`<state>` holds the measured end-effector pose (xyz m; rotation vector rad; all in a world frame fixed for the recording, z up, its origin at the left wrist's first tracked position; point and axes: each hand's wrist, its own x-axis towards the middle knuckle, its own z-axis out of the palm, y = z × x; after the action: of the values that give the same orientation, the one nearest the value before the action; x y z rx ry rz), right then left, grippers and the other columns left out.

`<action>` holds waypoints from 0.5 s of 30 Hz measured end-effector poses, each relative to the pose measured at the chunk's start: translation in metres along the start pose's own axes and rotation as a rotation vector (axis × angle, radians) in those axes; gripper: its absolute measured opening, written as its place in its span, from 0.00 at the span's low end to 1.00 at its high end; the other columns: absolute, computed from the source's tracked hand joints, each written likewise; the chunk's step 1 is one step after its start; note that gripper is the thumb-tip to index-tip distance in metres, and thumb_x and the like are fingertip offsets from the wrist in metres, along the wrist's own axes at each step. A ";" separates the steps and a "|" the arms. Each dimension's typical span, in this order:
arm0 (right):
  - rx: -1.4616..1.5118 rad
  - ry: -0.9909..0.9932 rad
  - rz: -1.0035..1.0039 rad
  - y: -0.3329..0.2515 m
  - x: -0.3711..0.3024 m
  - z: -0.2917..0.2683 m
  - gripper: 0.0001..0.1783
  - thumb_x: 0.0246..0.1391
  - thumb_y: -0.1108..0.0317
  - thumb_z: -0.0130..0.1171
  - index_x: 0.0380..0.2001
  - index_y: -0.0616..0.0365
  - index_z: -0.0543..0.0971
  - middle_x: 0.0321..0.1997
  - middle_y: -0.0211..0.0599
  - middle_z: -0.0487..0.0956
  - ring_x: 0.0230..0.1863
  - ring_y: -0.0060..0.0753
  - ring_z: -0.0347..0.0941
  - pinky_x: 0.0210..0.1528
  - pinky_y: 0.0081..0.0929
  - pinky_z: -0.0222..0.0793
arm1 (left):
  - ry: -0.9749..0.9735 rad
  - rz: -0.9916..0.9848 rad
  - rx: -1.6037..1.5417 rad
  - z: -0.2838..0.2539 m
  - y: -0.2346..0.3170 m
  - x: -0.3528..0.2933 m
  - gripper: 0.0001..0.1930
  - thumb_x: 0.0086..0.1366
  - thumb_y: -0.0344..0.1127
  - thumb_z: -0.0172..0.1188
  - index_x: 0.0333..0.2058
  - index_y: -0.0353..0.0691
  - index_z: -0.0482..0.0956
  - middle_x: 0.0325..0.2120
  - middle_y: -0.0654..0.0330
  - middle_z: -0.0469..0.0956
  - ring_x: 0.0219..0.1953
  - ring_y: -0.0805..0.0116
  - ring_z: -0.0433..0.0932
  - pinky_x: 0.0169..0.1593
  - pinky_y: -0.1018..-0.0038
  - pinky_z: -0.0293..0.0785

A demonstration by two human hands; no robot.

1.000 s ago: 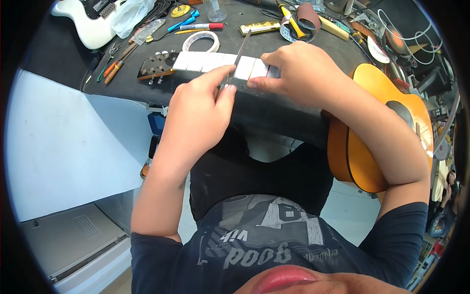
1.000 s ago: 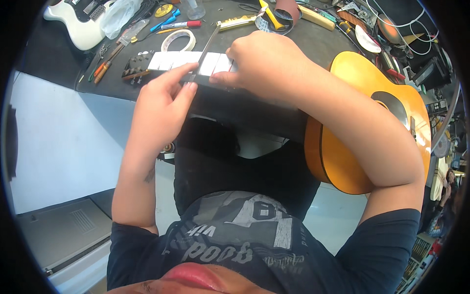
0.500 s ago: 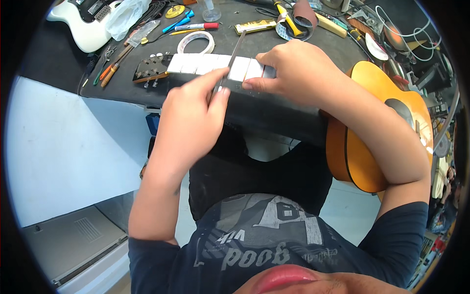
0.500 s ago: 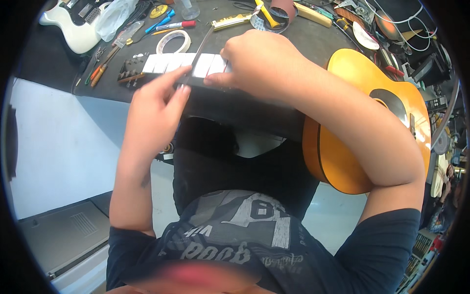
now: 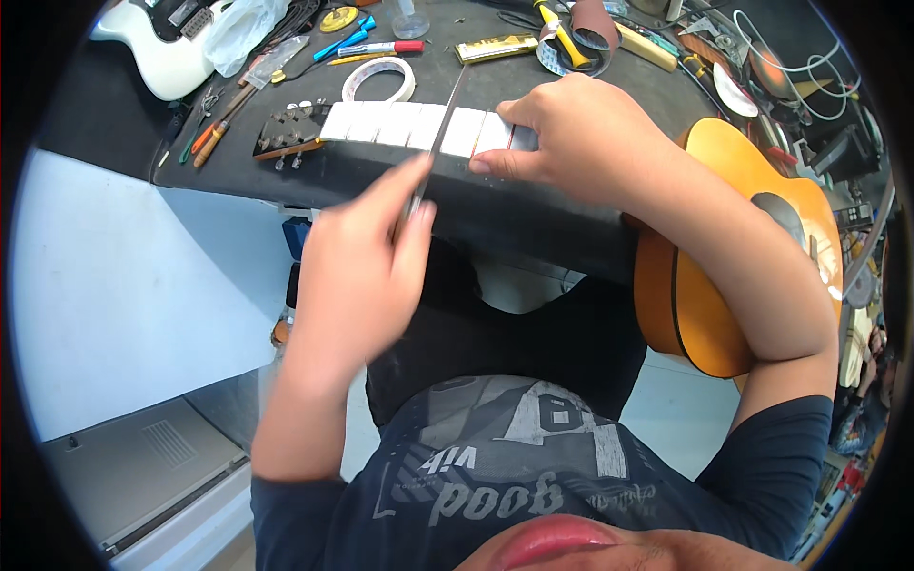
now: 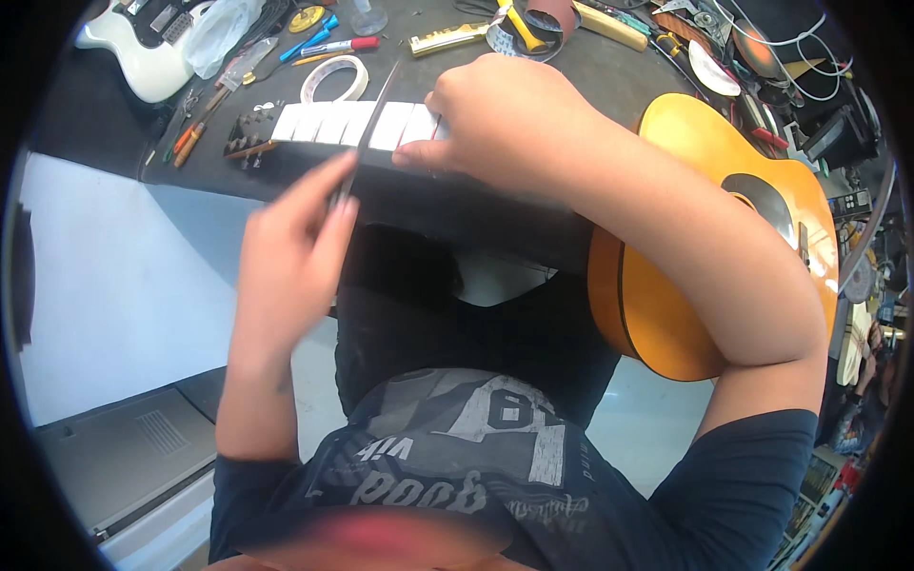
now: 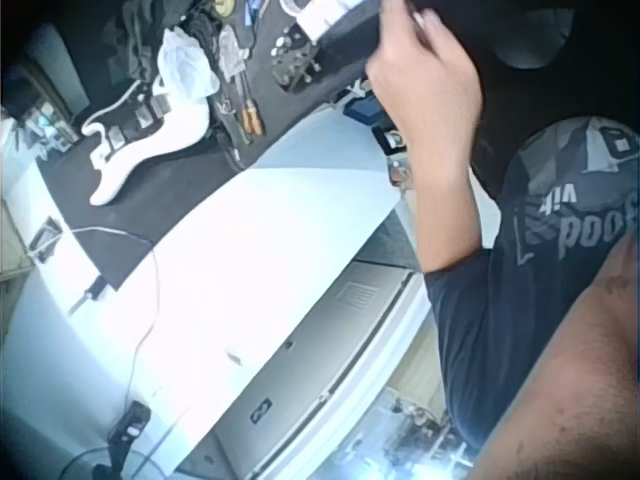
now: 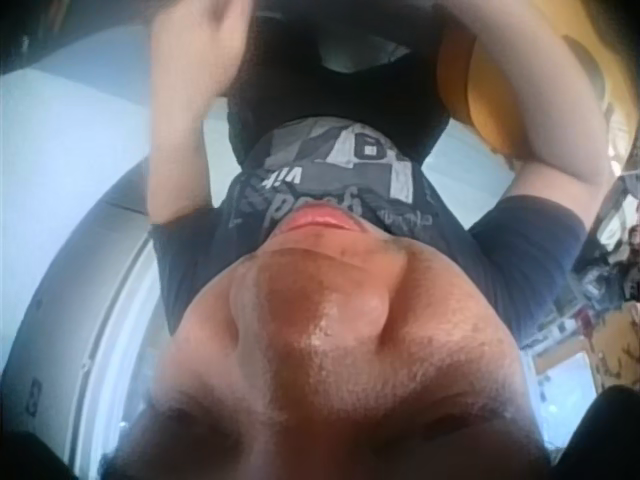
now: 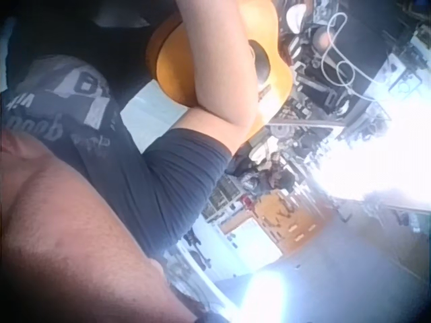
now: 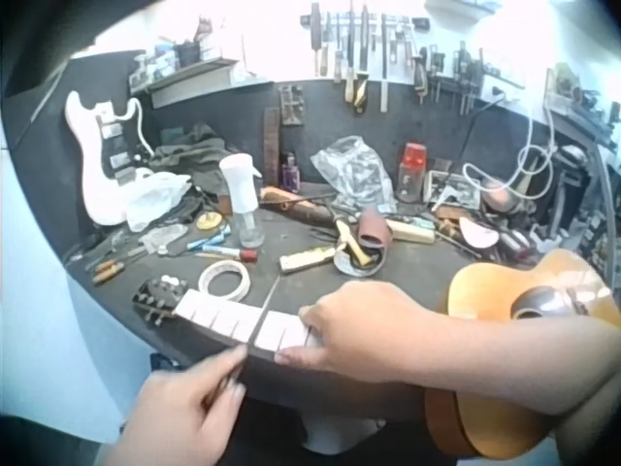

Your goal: The person stands at a workbench and uses a handheld file to smooth and level the frets on a guitar neck, moving the file back and forth across multiple frets.

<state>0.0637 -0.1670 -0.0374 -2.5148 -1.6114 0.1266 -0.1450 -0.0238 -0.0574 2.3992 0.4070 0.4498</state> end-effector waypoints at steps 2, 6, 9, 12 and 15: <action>-0.016 0.036 0.004 -0.001 0.001 0.002 0.33 0.68 0.36 0.67 0.35 0.62 0.92 0.31 0.48 0.89 0.40 0.50 0.90 0.49 0.44 0.86 | -0.061 -0.037 -0.063 -0.016 -0.006 -0.044 0.23 0.72 0.24 0.65 0.64 0.32 0.83 0.24 0.46 0.84 0.22 0.60 0.84 0.32 0.70 0.78; -0.025 -0.039 -0.014 -0.012 0.004 -0.004 0.34 0.68 0.36 0.67 0.36 0.62 0.92 0.32 0.49 0.89 0.41 0.49 0.91 0.50 0.44 0.87 | -0.044 -0.055 -0.034 -0.026 -0.003 -0.062 0.22 0.72 0.23 0.64 0.64 0.31 0.83 0.23 0.48 0.84 0.21 0.61 0.83 0.31 0.70 0.77; -0.021 -0.036 0.004 -0.008 0.004 -0.007 0.34 0.68 0.35 0.66 0.37 0.62 0.92 0.32 0.49 0.89 0.41 0.49 0.91 0.50 0.44 0.87 | -0.046 -0.031 -0.010 -0.009 -0.002 0.001 0.21 0.73 0.27 0.65 0.63 0.35 0.83 0.30 0.44 0.86 0.24 0.56 0.83 0.34 0.66 0.78; -0.009 -0.048 0.009 -0.006 0.001 -0.006 0.34 0.68 0.35 0.66 0.38 0.62 0.92 0.33 0.49 0.90 0.41 0.49 0.91 0.50 0.44 0.87 | -0.063 -0.085 -0.014 -0.008 0.001 0.005 0.21 0.73 0.28 0.65 0.63 0.35 0.84 0.30 0.44 0.86 0.23 0.57 0.82 0.34 0.66 0.78; -0.020 -0.027 0.015 -0.002 0.001 -0.003 0.34 0.68 0.36 0.67 0.39 0.63 0.92 0.33 0.49 0.90 0.41 0.49 0.91 0.50 0.44 0.87 | -0.045 -0.028 -0.073 -0.009 -0.013 -0.043 0.23 0.72 0.25 0.65 0.65 0.34 0.83 0.27 0.49 0.86 0.22 0.66 0.82 0.33 0.70 0.77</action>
<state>0.0628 -0.1651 -0.0342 -2.5517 -1.6119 0.1470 -0.1897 -0.0265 -0.0682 2.3256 0.3974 0.3909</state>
